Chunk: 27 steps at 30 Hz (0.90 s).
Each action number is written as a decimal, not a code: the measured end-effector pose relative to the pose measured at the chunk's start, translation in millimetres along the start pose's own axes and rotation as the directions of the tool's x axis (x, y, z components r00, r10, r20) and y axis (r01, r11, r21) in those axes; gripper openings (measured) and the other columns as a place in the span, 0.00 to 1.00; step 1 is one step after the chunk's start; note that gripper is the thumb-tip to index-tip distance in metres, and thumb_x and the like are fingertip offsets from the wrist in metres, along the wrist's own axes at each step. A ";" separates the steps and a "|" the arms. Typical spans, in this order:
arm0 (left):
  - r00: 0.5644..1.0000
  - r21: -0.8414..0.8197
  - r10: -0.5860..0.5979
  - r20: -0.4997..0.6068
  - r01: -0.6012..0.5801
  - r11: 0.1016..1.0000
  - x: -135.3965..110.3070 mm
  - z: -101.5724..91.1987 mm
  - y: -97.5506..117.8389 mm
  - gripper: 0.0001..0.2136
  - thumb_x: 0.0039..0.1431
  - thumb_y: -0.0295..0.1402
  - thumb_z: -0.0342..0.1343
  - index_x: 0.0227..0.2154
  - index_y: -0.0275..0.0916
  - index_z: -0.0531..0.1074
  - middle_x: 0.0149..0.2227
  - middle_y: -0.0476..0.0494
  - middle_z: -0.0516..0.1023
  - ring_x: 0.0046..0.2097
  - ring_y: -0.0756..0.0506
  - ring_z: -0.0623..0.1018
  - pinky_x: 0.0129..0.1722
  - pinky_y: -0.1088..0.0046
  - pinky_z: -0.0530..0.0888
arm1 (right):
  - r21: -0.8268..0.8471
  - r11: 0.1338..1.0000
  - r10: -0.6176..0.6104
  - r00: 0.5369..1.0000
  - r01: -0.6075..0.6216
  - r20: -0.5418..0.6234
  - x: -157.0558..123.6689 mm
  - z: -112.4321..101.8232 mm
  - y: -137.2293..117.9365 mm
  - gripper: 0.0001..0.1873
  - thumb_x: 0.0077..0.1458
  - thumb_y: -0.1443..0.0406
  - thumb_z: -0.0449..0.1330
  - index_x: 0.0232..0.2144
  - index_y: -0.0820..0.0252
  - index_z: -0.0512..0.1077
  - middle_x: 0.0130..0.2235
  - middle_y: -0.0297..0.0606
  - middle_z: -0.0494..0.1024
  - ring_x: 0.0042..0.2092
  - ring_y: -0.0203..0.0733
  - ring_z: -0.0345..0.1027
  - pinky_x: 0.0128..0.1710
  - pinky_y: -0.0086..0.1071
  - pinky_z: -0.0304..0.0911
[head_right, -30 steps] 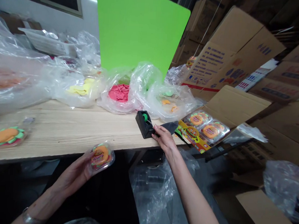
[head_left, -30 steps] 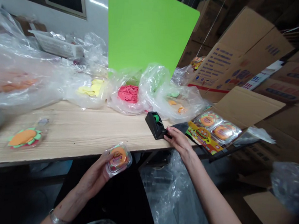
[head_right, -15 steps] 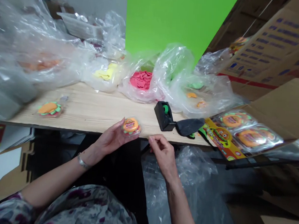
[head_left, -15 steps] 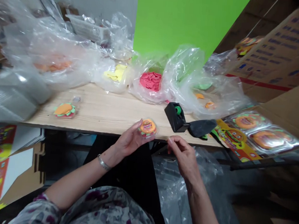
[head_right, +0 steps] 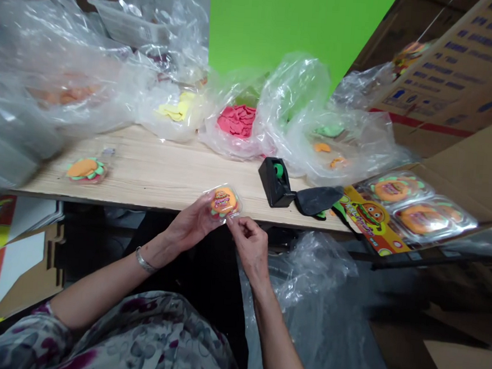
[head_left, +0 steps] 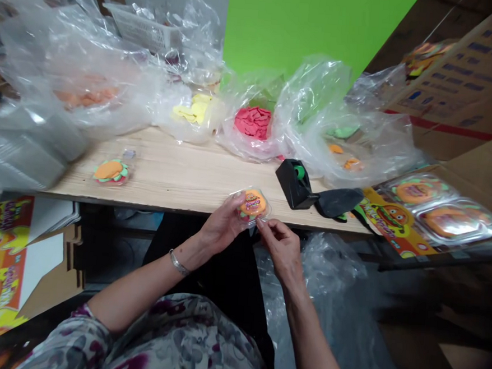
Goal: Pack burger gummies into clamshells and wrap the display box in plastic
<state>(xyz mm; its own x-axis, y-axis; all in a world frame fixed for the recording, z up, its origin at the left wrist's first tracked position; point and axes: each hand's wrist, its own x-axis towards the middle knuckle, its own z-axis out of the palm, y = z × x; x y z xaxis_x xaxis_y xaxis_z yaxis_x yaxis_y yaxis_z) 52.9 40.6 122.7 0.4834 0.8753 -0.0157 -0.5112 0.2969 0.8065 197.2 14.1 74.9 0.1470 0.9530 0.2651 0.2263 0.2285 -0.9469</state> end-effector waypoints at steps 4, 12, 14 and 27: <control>0.997 -0.019 -0.078 0.012 0.078 0.997 -4.2 -3.5 1.7 0.34 0.50 0.50 0.48 0.59 0.40 0.53 0.54 0.41 0.65 0.51 0.59 0.68 0.49 0.81 0.74 | -0.143 0.900 -0.436 0.857 0.412 -0.275 4.7 6.3 12.2 0.25 0.48 0.56 0.67 0.39 0.65 0.62 0.48 0.46 0.63 0.37 0.32 0.63 0.39 0.32 0.65; 0.956 0.054 -0.291 0.028 0.289 0.956 -11.7 -7.9 5.1 0.34 0.49 0.52 0.49 0.58 0.42 0.55 0.56 0.42 0.63 0.48 0.60 0.67 0.45 0.82 0.74 | -0.389 0.247 -0.936 0.322 0.888 0.140 21.2 -6.3 0.4 0.17 0.50 0.75 0.62 0.43 0.56 0.71 0.55 0.40 0.60 0.58 0.45 0.55 0.58 0.43 0.56; 0.968 0.117 -0.251 -0.020 0.252 0.961 -14.6 -6.5 8.3 0.34 0.50 0.50 0.49 0.59 0.43 0.52 0.58 0.42 0.61 0.49 0.60 0.67 0.48 0.82 0.75 | -0.362 0.288 -0.916 0.366 0.886 0.166 17.6 -11.7 -3.2 0.16 0.51 0.74 0.61 0.42 0.55 0.72 0.54 0.38 0.63 0.58 0.45 0.55 0.60 0.42 0.55; 0.962 0.657 -0.259 0.089 0.139 0.741 9.8 50.1 5.4 0.40 0.46 0.48 0.56 0.61 0.60 0.43 0.66 0.49 0.49 0.59 0.56 0.68 0.45 0.86 0.78 | -0.055 0.990 -0.090 0.893 0.127 0.442 6.1 -102.5 -47.9 0.29 0.55 0.53 0.59 0.57 0.53 0.64 0.39 0.37 0.67 0.38 0.33 0.58 0.37 0.27 0.56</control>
<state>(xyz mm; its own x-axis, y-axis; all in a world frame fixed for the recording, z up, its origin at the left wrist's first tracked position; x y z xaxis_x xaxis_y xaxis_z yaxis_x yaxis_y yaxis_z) 90.5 31.7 156.5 0.6605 0.7309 -0.1719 0.1557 0.0906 0.9836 285.9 -11.5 140.6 -0.3144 0.9180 0.2417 0.2960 0.3367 -0.8939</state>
